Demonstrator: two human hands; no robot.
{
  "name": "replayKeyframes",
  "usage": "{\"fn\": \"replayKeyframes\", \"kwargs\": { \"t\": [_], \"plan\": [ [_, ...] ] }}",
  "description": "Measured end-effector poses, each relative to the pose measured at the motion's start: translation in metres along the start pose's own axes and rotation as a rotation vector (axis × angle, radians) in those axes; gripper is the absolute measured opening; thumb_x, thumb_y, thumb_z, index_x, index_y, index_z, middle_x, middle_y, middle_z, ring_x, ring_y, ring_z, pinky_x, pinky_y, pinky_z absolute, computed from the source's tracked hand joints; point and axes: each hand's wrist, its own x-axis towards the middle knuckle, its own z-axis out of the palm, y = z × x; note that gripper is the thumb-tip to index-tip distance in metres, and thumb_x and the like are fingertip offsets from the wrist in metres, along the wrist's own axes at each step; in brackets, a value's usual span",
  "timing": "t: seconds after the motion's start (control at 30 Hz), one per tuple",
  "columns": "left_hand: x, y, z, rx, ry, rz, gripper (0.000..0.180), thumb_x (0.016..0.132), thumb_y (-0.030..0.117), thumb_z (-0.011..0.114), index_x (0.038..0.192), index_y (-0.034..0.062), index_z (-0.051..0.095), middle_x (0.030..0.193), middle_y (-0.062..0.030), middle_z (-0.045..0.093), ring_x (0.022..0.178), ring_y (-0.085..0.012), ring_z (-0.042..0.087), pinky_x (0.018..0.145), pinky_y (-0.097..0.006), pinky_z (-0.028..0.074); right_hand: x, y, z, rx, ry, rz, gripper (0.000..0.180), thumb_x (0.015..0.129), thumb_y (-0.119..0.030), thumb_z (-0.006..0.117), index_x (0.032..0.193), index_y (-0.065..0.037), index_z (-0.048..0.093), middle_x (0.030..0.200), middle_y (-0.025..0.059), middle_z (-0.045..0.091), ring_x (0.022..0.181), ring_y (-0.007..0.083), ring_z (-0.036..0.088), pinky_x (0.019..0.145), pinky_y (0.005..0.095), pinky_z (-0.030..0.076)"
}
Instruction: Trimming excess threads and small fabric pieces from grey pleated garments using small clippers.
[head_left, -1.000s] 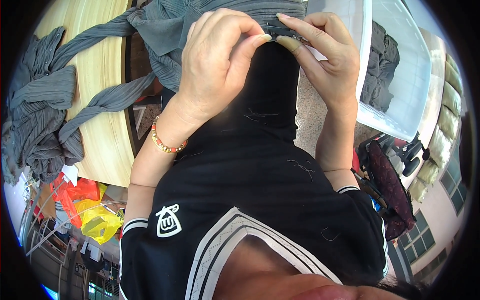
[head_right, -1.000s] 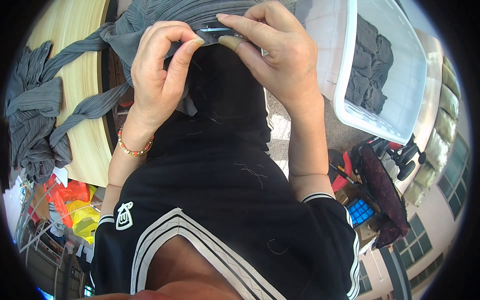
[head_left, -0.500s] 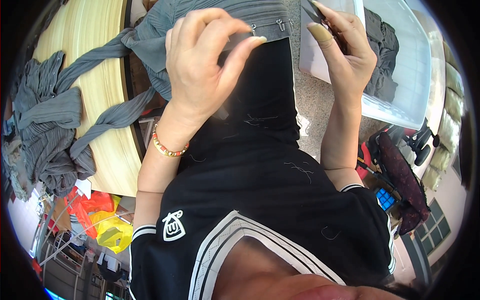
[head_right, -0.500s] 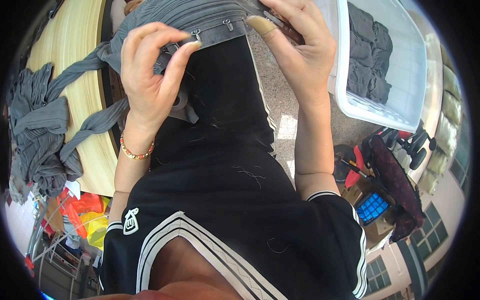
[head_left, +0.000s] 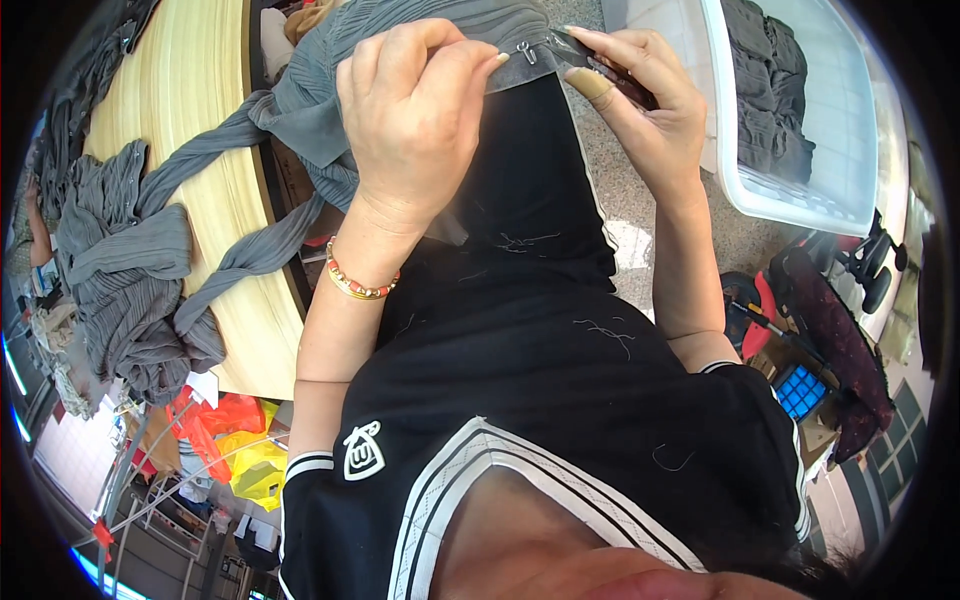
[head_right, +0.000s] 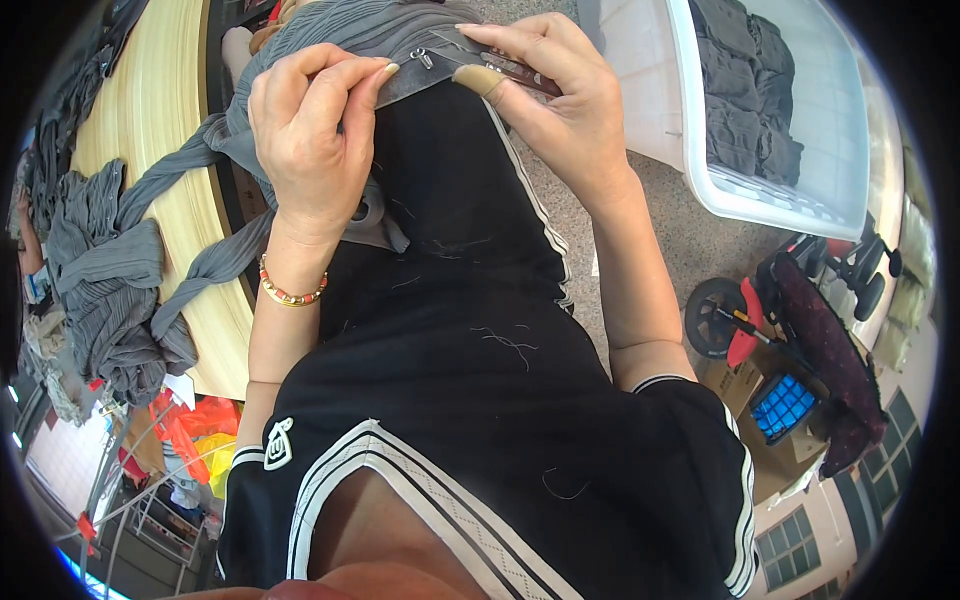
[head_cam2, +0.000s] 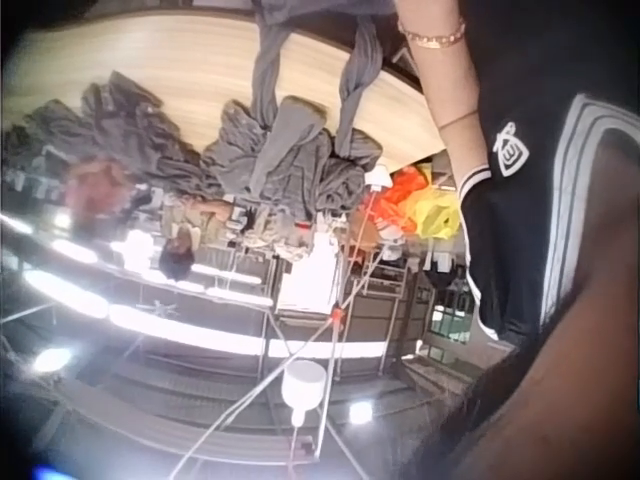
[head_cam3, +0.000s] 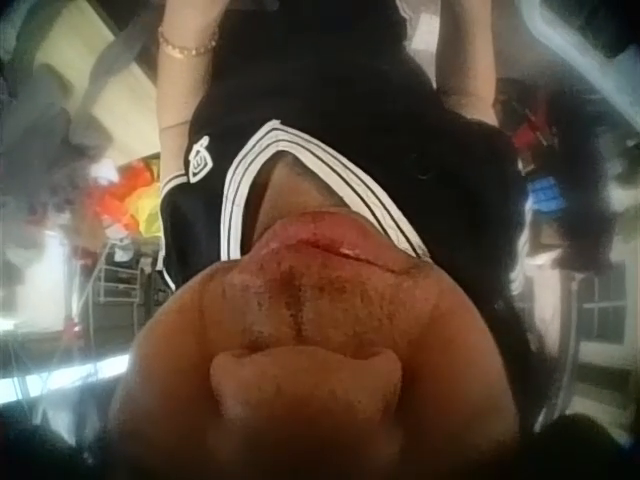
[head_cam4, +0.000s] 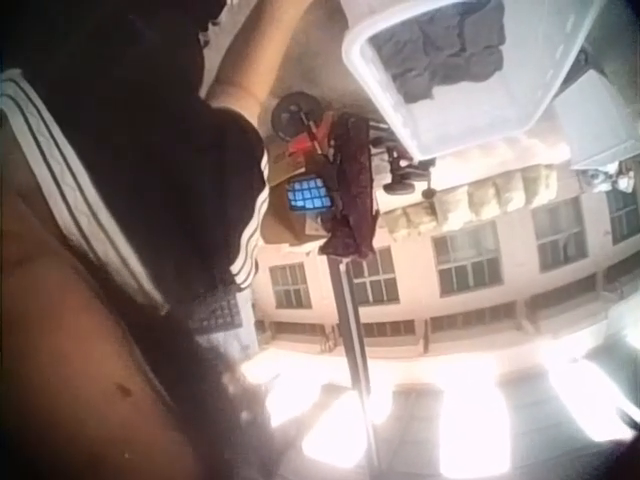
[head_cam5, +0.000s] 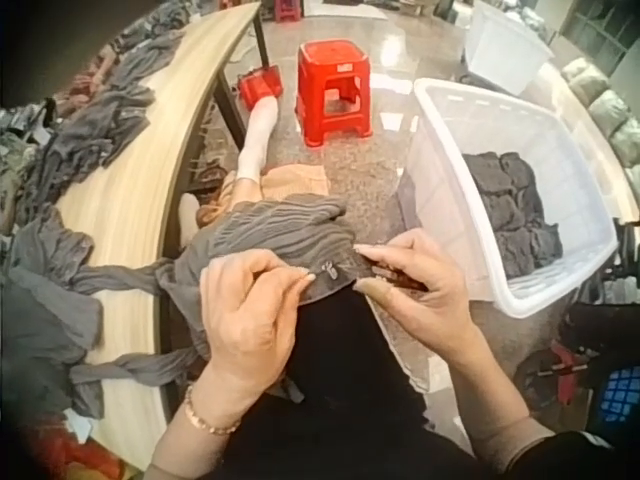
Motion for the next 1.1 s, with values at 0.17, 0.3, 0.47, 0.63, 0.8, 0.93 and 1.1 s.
{"fn": "replayKeyframes", "kwargs": {
  "t": [0.17, 0.3, 0.47, 0.63, 0.8, 0.93, 1.1],
  "plan": [
    [-0.004, 0.005, -0.003, -0.053, 0.012, -0.015, 0.017, 0.079, 0.012, 0.081, 0.091, 0.0128, 0.069, 0.099, 0.0013, 0.063, 0.09, -0.0209, 0.057, 0.08, -0.035, 0.041, -0.002, 0.0, 0.001, -0.023, -0.016, 0.002, 0.035, 0.085, -0.005, 0.08, 0.119, -0.004, 0.074, 0.094, -0.0011, 0.059, 0.076, 0.0036, 0.049, 0.062, 0.0175, 0.035],
    [-0.005, 0.008, -0.009, -0.116, -0.034, -0.086, 0.014, 0.082, 0.012, 0.079, 0.091, 0.011, 0.069, 0.099, -0.0012, 0.063, 0.09, -0.0225, 0.058, 0.08, -0.036, 0.042, -0.003, -0.001, 0.002, -0.016, -0.046, -0.01, 0.038, 0.083, -0.006, 0.082, 0.119, -0.006, 0.075, 0.094, -0.0019, 0.059, 0.076, 0.0041, 0.048, 0.062, 0.0181, 0.036],
    [-0.007, 0.011, -0.011, -0.224, -0.037, -0.168, 0.011, 0.085, 0.011, 0.077, 0.091, 0.0085, 0.068, 0.099, -0.0045, 0.064, 0.088, -0.0243, 0.058, 0.08, -0.036, 0.043, -0.003, 0.0, 0.005, -0.02, -0.075, -0.095, 0.04, 0.08, -0.006, 0.084, 0.119, -0.009, 0.076, 0.094, -0.0019, 0.06, 0.074, 0.0053, 0.048, 0.061, 0.0192, 0.038],
    [-0.006, 0.015, -0.009, -0.267, -0.022, -0.2, 0.01, 0.086, 0.012, 0.077, 0.091, 0.0092, 0.068, 0.098, -0.004, 0.064, 0.087, -0.0238, 0.057, 0.079, -0.035, 0.043, -0.004, 0.0, 0.01, -0.05, -0.076, -0.104, 0.041, 0.08, -0.006, 0.083, 0.12, -0.01, 0.076, 0.094, -0.0016, 0.06, 0.073, 0.0056, 0.049, 0.061, 0.0195, 0.038],
    [-0.007, 0.018, -0.007, -0.292, -0.028, -0.189, 0.011, 0.086, 0.013, 0.077, 0.091, 0.0098, 0.068, 0.098, -0.0032, 0.064, 0.086, -0.0233, 0.057, 0.078, -0.035, 0.041, -0.003, -0.001, 0.012, -0.036, -0.058, -0.106, 0.04, 0.081, -0.006, 0.083, 0.119, -0.009, 0.076, 0.094, -0.0014, 0.059, 0.073, 0.0054, 0.048, 0.06, 0.0194, 0.038],
    [-0.01, 0.02, -0.008, -0.283, -0.041, -0.178, 0.011, 0.086, 0.014, 0.077, 0.092, 0.0098, 0.068, 0.098, -0.0029, 0.065, 0.086, -0.0229, 0.057, 0.078, -0.036, 0.041, -0.003, 0.0, 0.017, -0.012, -0.027, -0.115, 0.037, 0.082, -0.006, 0.082, 0.118, -0.008, 0.076, 0.093, -0.001, 0.06, 0.072, 0.0052, 0.048, 0.059, 0.0197, 0.037],
    [-0.015, 0.022, -0.015, -0.281, -0.057, -0.188, 0.012, 0.086, 0.013, 0.077, 0.092, 0.0095, 0.068, 0.098, -0.0031, 0.065, 0.086, -0.023, 0.058, 0.078, -0.035, 0.041, -0.003, 0.0, 0.016, -0.038, -0.028, -0.15, 0.032, 0.083, -0.005, 0.081, 0.115, -0.006, 0.077, 0.091, -0.0003, 0.061, 0.072, 0.0054, 0.049, 0.059, 0.0199, 0.036]
  ]
}}
